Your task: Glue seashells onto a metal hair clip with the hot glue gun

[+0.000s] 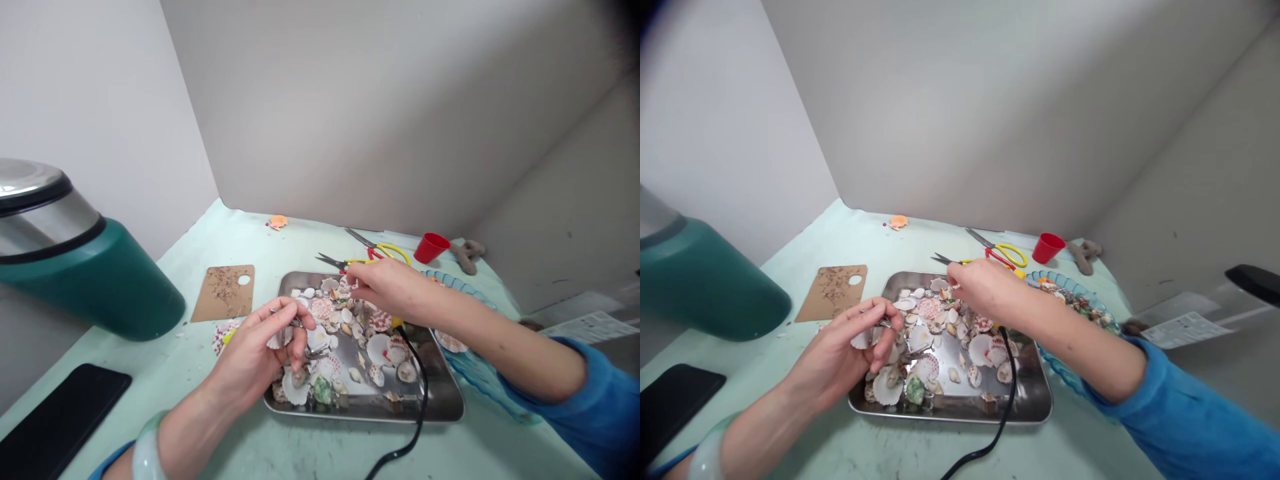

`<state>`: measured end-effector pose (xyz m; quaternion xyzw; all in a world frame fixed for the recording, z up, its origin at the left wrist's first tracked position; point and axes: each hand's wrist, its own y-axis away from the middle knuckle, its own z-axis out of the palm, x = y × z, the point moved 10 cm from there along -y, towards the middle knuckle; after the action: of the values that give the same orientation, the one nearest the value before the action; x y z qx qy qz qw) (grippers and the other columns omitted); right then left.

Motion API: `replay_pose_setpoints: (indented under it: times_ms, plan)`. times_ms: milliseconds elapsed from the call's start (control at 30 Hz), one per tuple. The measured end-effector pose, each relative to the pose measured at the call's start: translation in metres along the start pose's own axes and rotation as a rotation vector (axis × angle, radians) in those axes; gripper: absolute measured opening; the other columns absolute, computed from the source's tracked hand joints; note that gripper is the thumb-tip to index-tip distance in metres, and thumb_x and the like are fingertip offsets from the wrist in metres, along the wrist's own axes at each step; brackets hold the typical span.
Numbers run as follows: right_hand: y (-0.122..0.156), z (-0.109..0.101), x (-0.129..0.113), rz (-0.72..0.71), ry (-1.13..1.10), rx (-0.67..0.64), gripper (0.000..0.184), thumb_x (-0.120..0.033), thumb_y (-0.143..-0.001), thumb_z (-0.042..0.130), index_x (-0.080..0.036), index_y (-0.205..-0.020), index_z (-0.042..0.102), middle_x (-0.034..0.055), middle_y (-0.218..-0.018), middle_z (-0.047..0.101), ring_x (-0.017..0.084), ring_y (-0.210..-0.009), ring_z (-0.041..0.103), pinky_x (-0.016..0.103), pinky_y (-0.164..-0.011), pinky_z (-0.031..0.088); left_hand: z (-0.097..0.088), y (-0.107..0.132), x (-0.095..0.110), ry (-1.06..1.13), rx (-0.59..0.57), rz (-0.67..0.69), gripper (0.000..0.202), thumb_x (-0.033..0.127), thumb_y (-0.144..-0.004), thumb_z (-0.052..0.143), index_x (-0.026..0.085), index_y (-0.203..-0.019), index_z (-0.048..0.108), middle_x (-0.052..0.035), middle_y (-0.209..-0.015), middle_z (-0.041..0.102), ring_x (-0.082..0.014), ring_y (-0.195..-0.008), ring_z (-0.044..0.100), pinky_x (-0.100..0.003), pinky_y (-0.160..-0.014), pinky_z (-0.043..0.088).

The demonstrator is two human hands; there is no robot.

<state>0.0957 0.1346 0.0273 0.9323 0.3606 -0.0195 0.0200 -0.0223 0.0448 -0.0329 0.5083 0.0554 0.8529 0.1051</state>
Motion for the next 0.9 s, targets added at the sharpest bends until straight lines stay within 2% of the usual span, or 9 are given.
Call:
replay_pose_setpoints:
  times_ms: [133, 233, 300, 400, 467, 533, 667, 767, 900]
  plan:
    - [0.011, -0.025, -0.045, -0.102, -0.167, 0.130, 0.010, -0.025, -0.088, 0.053, -0.020, -0.091, 0.061, -0.0011, -0.071, 0.066, 0.011, -0.063, 0.057, 0.021, -0.058, 0.035, 0.007, 0.001, -0.009, 0.041, -0.028, -0.103, 0.023, 0.034, -0.088, 0.050, 0.013, -0.088, 0.060, -0.0062, -0.083, 0.060, -0.0091, -0.052, 0.053, -0.021, -0.046, 0.045]
    - [0.018, -0.037, -0.088, -0.306, -0.201, 0.178, 0.013, -0.029, -0.088, 0.055, -0.019, -0.085, 0.062, -0.0010, -0.071, 0.065, 0.011, -0.063, 0.057, 0.021, -0.057, 0.035, 0.016, 0.004, -0.021, 0.121, -0.094, -0.237, 0.035, 0.044, -0.089, 0.046, 0.012, -0.084, 0.061, -0.0055, -0.067, 0.060, -0.0107, -0.048, 0.053, -0.021, -0.043, 0.043]
    - [0.020, -0.045, -0.100, -0.382, -0.167, 0.245, 0.017, -0.031, -0.089, 0.052, -0.018, -0.085, 0.062, 0.0002, -0.072, 0.065, 0.011, -0.062, 0.057, 0.023, -0.057, 0.035, 0.013, 0.006, -0.027, 0.172, -0.068, -0.312, 0.033, 0.043, -0.087, 0.050, 0.013, -0.081, 0.061, -0.0044, -0.062, 0.059, -0.0099, -0.047, 0.052, -0.018, -0.040, 0.039]
    - [0.008, -0.043, -0.082, -0.251, -0.138, 0.275, 0.019, -0.026, -0.091, 0.046, -0.018, -0.087, 0.063, 0.0015, -0.075, 0.066, 0.012, -0.065, 0.057, 0.023, -0.058, 0.035, -0.005, 0.004, -0.022, 0.228, 0.067, -0.271, 0.017, 0.030, -0.083, 0.059, 0.013, -0.083, 0.061, -0.0034, -0.072, 0.061, -0.0043, -0.046, 0.047, -0.013, -0.037, 0.032]
    - [-0.003, -0.021, -0.069, -0.163, -0.082, 0.154, 0.017, -0.021, -0.089, 0.046, -0.019, -0.087, 0.063, 0.0024, -0.079, 0.067, 0.014, -0.069, 0.059, 0.024, -0.057, 0.034, -0.012, 0.000, -0.013, 0.249, 0.102, -0.182, 0.010, 0.022, -0.083, 0.059, 0.012, -0.082, 0.061, -0.0017, -0.073, 0.059, -0.0015, -0.043, 0.041, -0.012, -0.034, 0.028]
    - [-0.008, 0.012, -0.069, -0.179, -0.013, -0.029, 0.010, -0.019, -0.082, 0.055, -0.019, -0.081, 0.064, 0.0037, -0.077, 0.067, 0.017, -0.069, 0.060, 0.025, -0.054, 0.031, -0.015, -0.004, -0.006, 0.264, 0.096, -0.122, 0.008, 0.018, -0.083, 0.056, 0.012, -0.080, 0.060, -0.0012, -0.071, 0.057, -0.0011, -0.042, 0.037, -0.012, -0.033, 0.026]
    - [-0.007, 0.045, -0.076, -0.214, -0.014, -0.112, 0.012, -0.015, -0.077, 0.057, -0.017, -0.086, 0.064, 0.0073, -0.085, 0.067, 0.019, -0.071, 0.061, 0.026, -0.055, 0.033, -0.015, -0.007, -0.005, 0.245, 0.069, -0.091, 0.012, 0.017, -0.086, 0.052, 0.011, -0.080, 0.060, -0.0021, -0.072, 0.057, -0.0016, -0.043, 0.037, -0.011, -0.034, 0.029]
    - [-0.004, 0.049, -0.069, -0.194, -0.055, -0.146, 0.006, -0.019, -0.078, 0.057, -0.018, -0.081, 0.062, 0.0044, -0.082, 0.067, 0.017, -0.071, 0.061, 0.024, -0.055, 0.035, -0.014, -0.007, -0.006, 0.230, 0.053, -0.091, 0.014, 0.019, -0.087, 0.051, 0.011, -0.081, 0.060, -0.0023, -0.073, 0.057, -0.0017, -0.044, 0.038, -0.011, -0.035, 0.031]
    - [-0.003, 0.033, -0.036, -0.091, -0.077, -0.133, 0.004, -0.022, -0.081, 0.056, -0.021, -0.080, 0.060, -0.0004, -0.074, 0.066, 0.014, -0.067, 0.059, 0.022, -0.053, 0.035, -0.014, -0.006, -0.007, 0.238, 0.046, -0.086, 0.014, 0.019, -0.088, 0.050, 0.011, -0.082, 0.060, -0.0034, -0.075, 0.058, -0.0025, -0.044, 0.040, -0.012, -0.035, 0.033]
